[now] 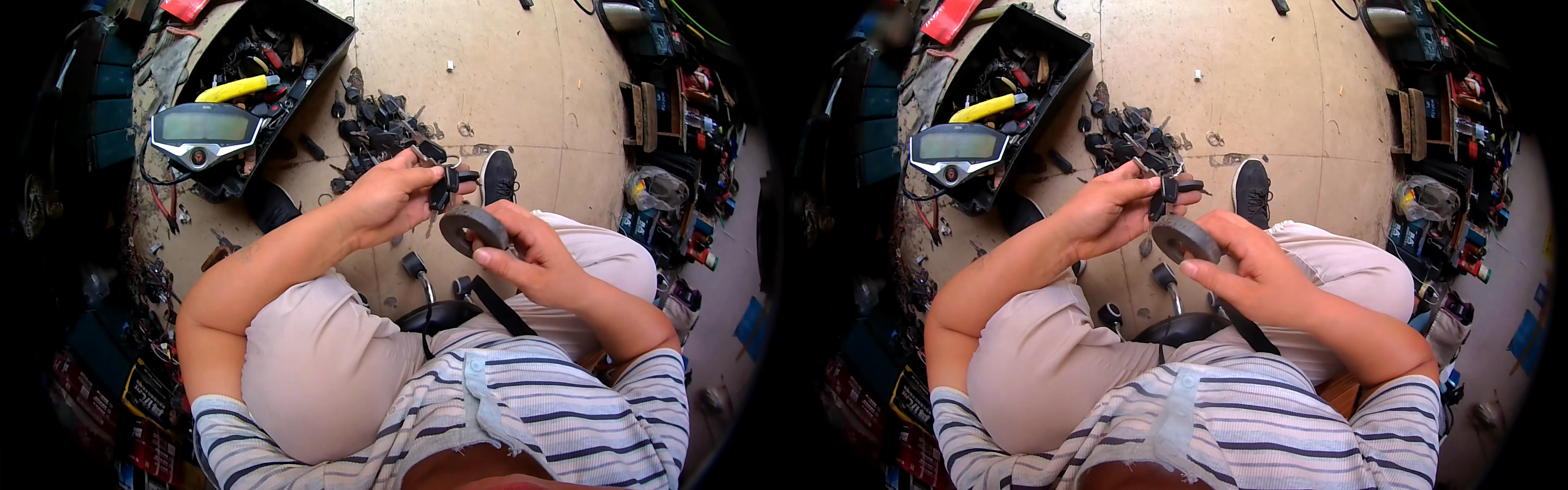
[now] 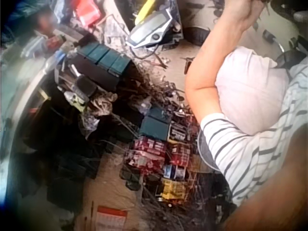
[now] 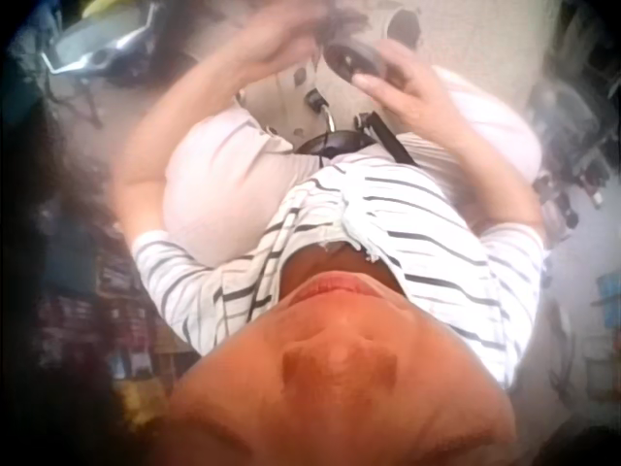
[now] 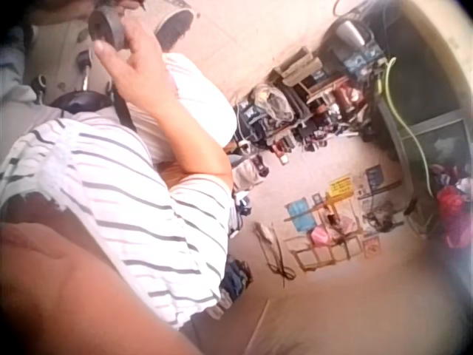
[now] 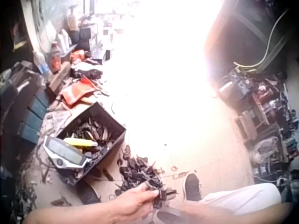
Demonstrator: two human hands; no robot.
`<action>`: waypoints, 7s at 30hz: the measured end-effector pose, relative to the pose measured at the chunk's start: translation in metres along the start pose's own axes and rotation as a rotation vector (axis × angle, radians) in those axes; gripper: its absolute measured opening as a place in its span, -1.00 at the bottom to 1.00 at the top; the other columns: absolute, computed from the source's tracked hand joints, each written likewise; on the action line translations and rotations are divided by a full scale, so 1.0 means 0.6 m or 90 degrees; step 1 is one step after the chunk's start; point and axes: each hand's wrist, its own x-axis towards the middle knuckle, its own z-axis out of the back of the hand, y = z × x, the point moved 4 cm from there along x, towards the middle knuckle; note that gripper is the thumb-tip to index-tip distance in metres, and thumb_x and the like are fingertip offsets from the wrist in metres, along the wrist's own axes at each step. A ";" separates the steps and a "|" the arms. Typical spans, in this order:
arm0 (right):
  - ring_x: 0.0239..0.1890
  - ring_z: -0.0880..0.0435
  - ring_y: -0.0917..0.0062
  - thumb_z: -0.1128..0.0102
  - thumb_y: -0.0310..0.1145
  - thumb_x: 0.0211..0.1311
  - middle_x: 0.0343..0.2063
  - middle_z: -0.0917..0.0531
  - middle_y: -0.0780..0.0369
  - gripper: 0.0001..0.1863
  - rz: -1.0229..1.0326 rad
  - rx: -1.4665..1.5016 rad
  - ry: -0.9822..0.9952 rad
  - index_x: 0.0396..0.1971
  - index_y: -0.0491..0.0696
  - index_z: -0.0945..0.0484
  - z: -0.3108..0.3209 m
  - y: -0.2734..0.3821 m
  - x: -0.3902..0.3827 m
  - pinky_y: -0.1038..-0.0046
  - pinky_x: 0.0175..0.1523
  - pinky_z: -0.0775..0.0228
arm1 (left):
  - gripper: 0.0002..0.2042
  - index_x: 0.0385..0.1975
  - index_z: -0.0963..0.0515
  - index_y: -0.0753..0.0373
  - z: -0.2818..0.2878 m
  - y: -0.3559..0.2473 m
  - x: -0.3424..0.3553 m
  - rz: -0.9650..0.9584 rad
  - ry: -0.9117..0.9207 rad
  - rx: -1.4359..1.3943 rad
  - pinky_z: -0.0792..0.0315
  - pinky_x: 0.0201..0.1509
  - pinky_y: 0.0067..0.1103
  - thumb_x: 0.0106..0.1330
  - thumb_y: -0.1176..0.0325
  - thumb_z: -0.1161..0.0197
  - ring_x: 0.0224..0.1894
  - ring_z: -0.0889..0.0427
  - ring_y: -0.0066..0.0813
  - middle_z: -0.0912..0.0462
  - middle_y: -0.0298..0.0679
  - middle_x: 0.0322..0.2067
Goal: The person selects a key fob from a pile of keys and applies black electrical tape to its housing.
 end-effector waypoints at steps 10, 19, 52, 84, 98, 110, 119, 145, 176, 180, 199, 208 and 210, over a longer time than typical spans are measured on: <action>-0.27 -0.47 0.31 -0.19 -0.42 0.11 -0.34 -0.49 0.15 -0.77 0.021 -0.102 0.028 -0.24 -0.17 -0.47 -0.007 0.001 0.003 0.41 -0.15 -0.31 | -0.78 -0.07 -0.22 0.39 0.036 -0.007 0.010 -0.097 -0.117 0.020 -0.46 0.11 -0.39 0.31 0.63 0.05 0.06 -0.51 -0.19 -0.38 -0.02 0.05; -0.24 -0.49 0.32 -0.18 -0.45 0.07 -0.31 -0.52 0.17 -0.81 0.149 -0.082 0.075 -0.29 -0.15 -0.49 -0.002 0.034 -0.004 0.42 -0.10 -0.30 | -0.79 -0.15 -0.22 0.37 0.058 -0.009 0.018 -0.150 -0.210 0.034 -0.55 0.03 -0.41 0.27 0.63 -0.05 0.02 -0.53 -0.11 -0.40 0.06 -0.03; -0.32 -0.36 0.65 -0.06 -0.36 0.27 -0.38 -0.41 0.30 -0.80 -0.057 0.108 -0.127 -0.25 -0.20 -0.47 0.021 -0.021 -0.005 0.60 -0.21 -0.21 | -0.58 0.20 -0.17 0.31 0.049 0.002 0.020 -0.044 -0.108 0.222 -0.49 -0.01 -0.55 0.35 0.50 0.01 0.03 -0.50 -0.37 -0.38 -0.13 0.04; -0.30 -0.38 0.62 -0.08 -0.41 0.19 -0.37 -0.45 0.28 -0.85 -0.069 0.101 -0.079 -0.30 -0.17 -0.48 0.012 0.004 -0.012 0.59 -0.16 -0.21 | -0.85 -0.22 -0.50 0.32 0.135 -0.139 0.011 -0.617 -0.422 0.755 -0.43 -0.41 -0.65 0.28 0.41 -0.13 -0.49 -0.55 -0.64 -0.57 -0.31 -0.47; -0.29 -0.37 0.63 -0.08 -0.44 0.19 -0.36 -0.44 0.28 -0.86 -0.099 0.116 -0.072 -0.29 -0.18 -0.49 0.012 0.004 -0.011 0.58 -0.16 -0.20 | -0.65 -0.26 -0.52 0.39 0.304 -0.316 0.074 -0.211 -0.607 1.296 -0.44 -0.04 -0.31 0.02 0.28 -0.35 -0.17 -0.57 -0.03 -0.61 0.05 -0.31; -0.35 -0.36 0.65 -0.08 -0.42 0.21 -0.44 -0.44 0.31 -0.86 -0.107 0.134 -0.108 -0.31 -0.17 -0.49 0.015 -0.014 -0.013 0.59 -0.21 -0.21 | -0.76 -0.27 -0.60 0.23 0.247 -0.319 -0.005 -0.409 -0.562 0.965 -0.45 -0.21 -0.42 0.10 0.28 -0.29 -0.33 -0.60 -0.17 -0.63 -0.11 -0.33; -0.33 -0.35 0.68 -0.07 -0.40 0.24 -0.40 -0.44 0.32 -0.87 -0.072 0.188 -0.144 -0.31 -0.15 -0.48 0.026 -0.002 -0.001 0.62 -0.19 -0.20 | -0.51 0.12 -0.24 0.38 0.053 -0.180 -0.035 -0.216 0.001 0.269 -0.52 -0.04 -0.52 0.16 0.55 -0.20 -0.13 -0.60 -0.33 -0.49 -0.14 -0.13; -0.30 -0.46 0.66 -0.04 -0.37 0.28 -0.33 -0.54 0.30 -0.80 -0.096 0.328 -0.227 -0.20 -0.16 -0.48 0.050 -0.009 -0.013 0.59 -0.18 -0.33 | -0.79 -0.18 -0.48 0.25 0.092 -0.046 0.021 -0.013 -0.058 0.608 -0.40 -0.36 -0.66 0.30 0.28 -0.15 -0.42 -0.52 -0.65 -0.55 -0.34 -0.47; -0.29 -0.35 0.73 -0.05 -0.35 0.25 -0.26 -0.50 0.34 -0.80 -0.106 0.262 -0.115 -0.19 -0.11 -0.47 0.020 0.017 -0.024 0.65 -0.19 -0.17 | -0.58 -0.03 -0.44 0.20 0.251 -0.347 0.148 -0.310 -0.494 1.309 -0.42 0.00 -0.29 0.07 0.35 -0.29 -0.06 -0.50 -0.01 -0.55 0.01 -0.17; -0.39 -0.31 0.78 -0.04 -0.35 0.25 -0.29 -0.50 0.37 -0.82 -0.125 0.254 -0.120 -0.21 -0.09 -0.48 0.017 0.011 -0.023 0.70 -0.30 -0.12 | -0.70 -0.13 -0.52 0.09 0.257 -0.337 0.128 -0.338 -0.523 1.284 -0.44 -0.02 -0.29 0.10 0.34 -0.23 -0.05 -0.51 -0.10 -0.53 -0.11 -0.18; -0.29 -0.39 0.74 -0.06 -0.30 0.29 -0.32 -0.52 0.37 -0.78 -0.117 0.287 -0.159 -0.17 -0.10 -0.49 0.032 0.007 -0.003 0.65 -0.15 -0.23 | -0.85 -0.20 -0.36 0.28 0.067 -0.201 0.007 -0.405 -0.022 0.090 -0.46 0.05 -0.23 0.40 0.37 0.12 -0.04 -0.55 -0.24 -0.54 -0.06 -0.08; -0.23 -0.46 0.69 -0.07 -0.25 0.28 -0.32 -0.55 0.32 -0.72 -0.084 0.284 -0.252 -0.16 -0.14 -0.50 0.070 0.006 0.002 0.59 -0.05 -0.29 | -0.92 -0.23 -0.25 0.23 0.022 -0.081 0.013 -0.147 -0.020 0.295 -0.53 -0.08 -0.33 0.32 0.49 0.08 -0.15 -0.61 -0.27 -0.54 -0.10 -0.27; -0.23 -0.46 0.68 -0.04 -0.25 0.29 -0.32 -0.55 0.32 -0.72 -0.077 0.291 -0.252 -0.17 -0.15 -0.49 0.077 0.004 0.002 0.58 -0.04 -0.28 | -0.90 -0.24 -0.25 0.25 0.015 -0.066 0.011 -0.127 0.041 0.352 -0.52 -0.08 -0.32 0.29 0.54 0.08 -0.21 -0.61 -0.31 -0.52 -0.18 -0.37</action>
